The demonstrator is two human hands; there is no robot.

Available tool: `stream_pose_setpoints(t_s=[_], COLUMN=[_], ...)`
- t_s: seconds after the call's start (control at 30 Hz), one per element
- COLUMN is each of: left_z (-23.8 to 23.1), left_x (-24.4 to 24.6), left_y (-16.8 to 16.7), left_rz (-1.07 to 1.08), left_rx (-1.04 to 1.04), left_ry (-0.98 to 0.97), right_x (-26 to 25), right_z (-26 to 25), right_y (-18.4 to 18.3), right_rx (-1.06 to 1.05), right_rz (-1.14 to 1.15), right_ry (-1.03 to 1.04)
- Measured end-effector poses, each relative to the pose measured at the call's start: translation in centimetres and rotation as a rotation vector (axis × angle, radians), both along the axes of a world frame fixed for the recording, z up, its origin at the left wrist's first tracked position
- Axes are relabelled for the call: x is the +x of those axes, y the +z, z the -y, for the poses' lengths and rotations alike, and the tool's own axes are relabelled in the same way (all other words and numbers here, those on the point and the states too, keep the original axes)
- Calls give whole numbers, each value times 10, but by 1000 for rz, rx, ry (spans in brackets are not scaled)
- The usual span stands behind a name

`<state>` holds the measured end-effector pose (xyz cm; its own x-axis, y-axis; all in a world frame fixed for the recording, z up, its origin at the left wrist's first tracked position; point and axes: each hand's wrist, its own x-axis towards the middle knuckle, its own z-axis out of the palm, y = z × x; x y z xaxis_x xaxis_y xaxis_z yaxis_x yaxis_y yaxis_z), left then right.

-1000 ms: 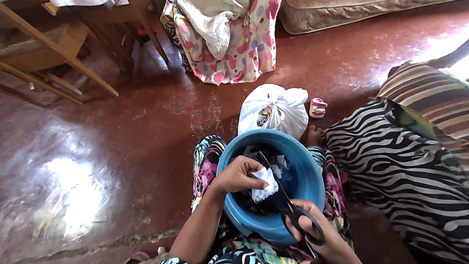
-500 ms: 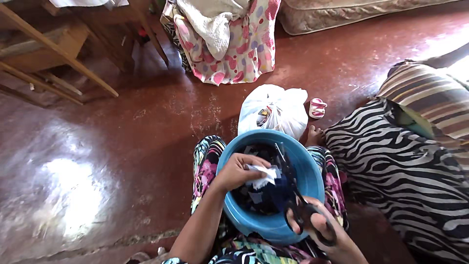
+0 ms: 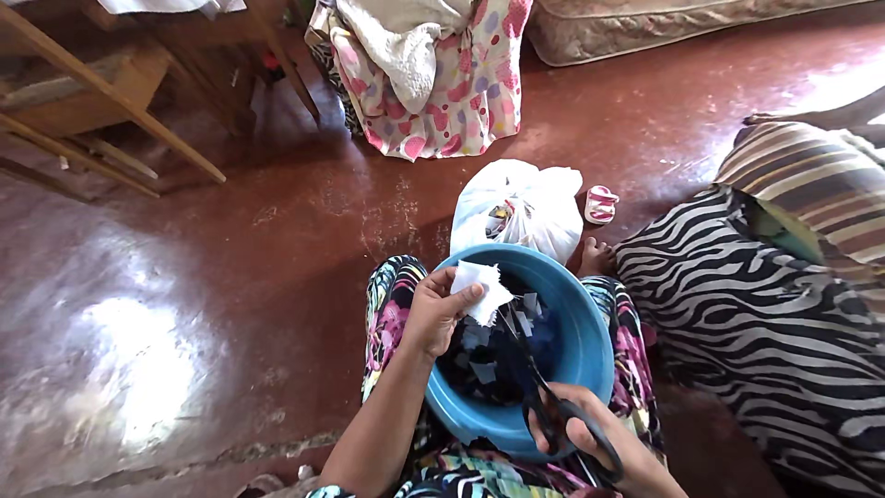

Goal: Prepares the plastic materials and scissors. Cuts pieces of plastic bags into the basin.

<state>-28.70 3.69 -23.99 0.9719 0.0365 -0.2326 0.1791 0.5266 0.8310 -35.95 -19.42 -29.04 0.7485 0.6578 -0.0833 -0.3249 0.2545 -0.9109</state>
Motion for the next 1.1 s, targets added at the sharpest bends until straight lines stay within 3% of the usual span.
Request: stream_pose_setpoints(t_s=[0.23,0.33,0.47,0.6,0.9,1.1], left_z=[1,1,-1,-3,3,4], left_x=[3,2,0,0,2,-1], left_y=[-3,1,4,5,-1,-1], left_rz=[9,18,72,69,132,172], left_rx=[138,149,61,-8,362,331], left_ry=[40,41,56,-11,115,56], right_x=[3,2,1,3,4,6], right_z=[4,2,0,1,0,-4], right_y=[0,0,6,4,4,5], right_rx=[61,-19,-172,-137,-85,-75], right_rz=[77,49,39,63,86,72], right_ry=[69,28,-26,-4,35,-6])
